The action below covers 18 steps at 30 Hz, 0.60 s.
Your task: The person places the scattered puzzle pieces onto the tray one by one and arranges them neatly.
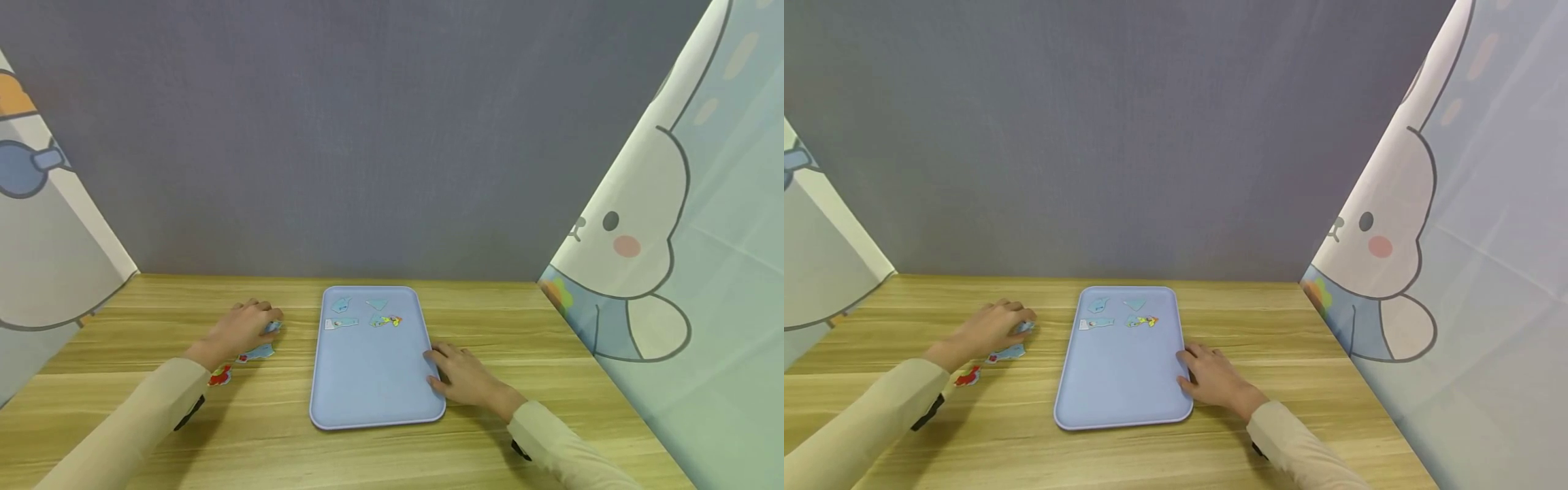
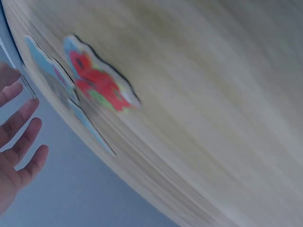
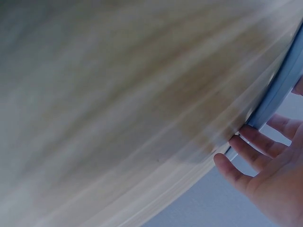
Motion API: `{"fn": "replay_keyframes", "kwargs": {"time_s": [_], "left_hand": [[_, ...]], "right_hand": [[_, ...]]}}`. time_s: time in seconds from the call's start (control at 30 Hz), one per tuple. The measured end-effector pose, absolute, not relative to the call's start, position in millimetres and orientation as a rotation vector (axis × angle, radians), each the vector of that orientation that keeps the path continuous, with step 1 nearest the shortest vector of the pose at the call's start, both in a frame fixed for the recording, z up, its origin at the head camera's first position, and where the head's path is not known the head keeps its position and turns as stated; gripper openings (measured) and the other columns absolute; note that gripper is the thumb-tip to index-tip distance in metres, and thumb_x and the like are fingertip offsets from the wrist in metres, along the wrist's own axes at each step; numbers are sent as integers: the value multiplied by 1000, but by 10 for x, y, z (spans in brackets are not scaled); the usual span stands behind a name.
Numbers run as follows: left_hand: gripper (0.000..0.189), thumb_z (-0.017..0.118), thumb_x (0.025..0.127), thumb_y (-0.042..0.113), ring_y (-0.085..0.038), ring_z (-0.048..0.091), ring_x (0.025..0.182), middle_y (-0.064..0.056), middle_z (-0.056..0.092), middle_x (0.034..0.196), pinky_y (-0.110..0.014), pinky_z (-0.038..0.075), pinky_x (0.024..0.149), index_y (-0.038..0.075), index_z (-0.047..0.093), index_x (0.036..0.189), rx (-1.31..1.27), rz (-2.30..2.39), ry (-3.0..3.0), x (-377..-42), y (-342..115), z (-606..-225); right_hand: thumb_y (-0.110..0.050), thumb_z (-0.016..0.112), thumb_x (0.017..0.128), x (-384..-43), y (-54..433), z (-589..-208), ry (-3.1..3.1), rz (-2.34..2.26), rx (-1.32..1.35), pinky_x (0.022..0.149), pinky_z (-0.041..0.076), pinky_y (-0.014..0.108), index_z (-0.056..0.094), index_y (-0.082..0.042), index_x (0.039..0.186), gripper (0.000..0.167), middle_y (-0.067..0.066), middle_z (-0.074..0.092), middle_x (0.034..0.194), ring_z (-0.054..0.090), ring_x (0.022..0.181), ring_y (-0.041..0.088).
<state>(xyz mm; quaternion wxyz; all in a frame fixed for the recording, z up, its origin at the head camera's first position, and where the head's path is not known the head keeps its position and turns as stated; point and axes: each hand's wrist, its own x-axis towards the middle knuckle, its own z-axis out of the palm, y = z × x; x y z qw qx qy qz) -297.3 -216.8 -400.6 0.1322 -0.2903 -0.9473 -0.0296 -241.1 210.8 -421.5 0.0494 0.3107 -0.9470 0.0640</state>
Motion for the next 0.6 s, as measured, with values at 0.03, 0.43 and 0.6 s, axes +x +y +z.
{"fn": "replay_keyframes", "kwargs": {"time_s": [0.03,0.43,0.6], "left_hand": [[28,73,77,20,-31,58,86,-9,64,95,-50,50,71,9,65,102,-852,-84,-2742,-2968,-2145,-4006],[23,70,80,20,-31,58,93,-8,65,100,-53,49,77,13,65,100,-950,-110,-2681,-2922,-1839,-4045],[25,68,81,20,-32,58,96,-11,64,102,-54,48,81,12,66,104,-985,-90,-2664,-2890,-1687,-4044]], "right_hand": [[-29,58,88,-2411,2110,-4213,-2883,194,948,87,44,54,54,-4,123,43,15,51,125,51,114,30],[-33,57,88,-2407,2131,-4205,-2879,215,952,88,44,54,53,-5,124,45,14,51,125,51,114,29],[-30,59,87,-2409,2127,-4210,-2863,220,962,87,44,54,54,-4,123,44,16,52,124,51,113,30]]}}
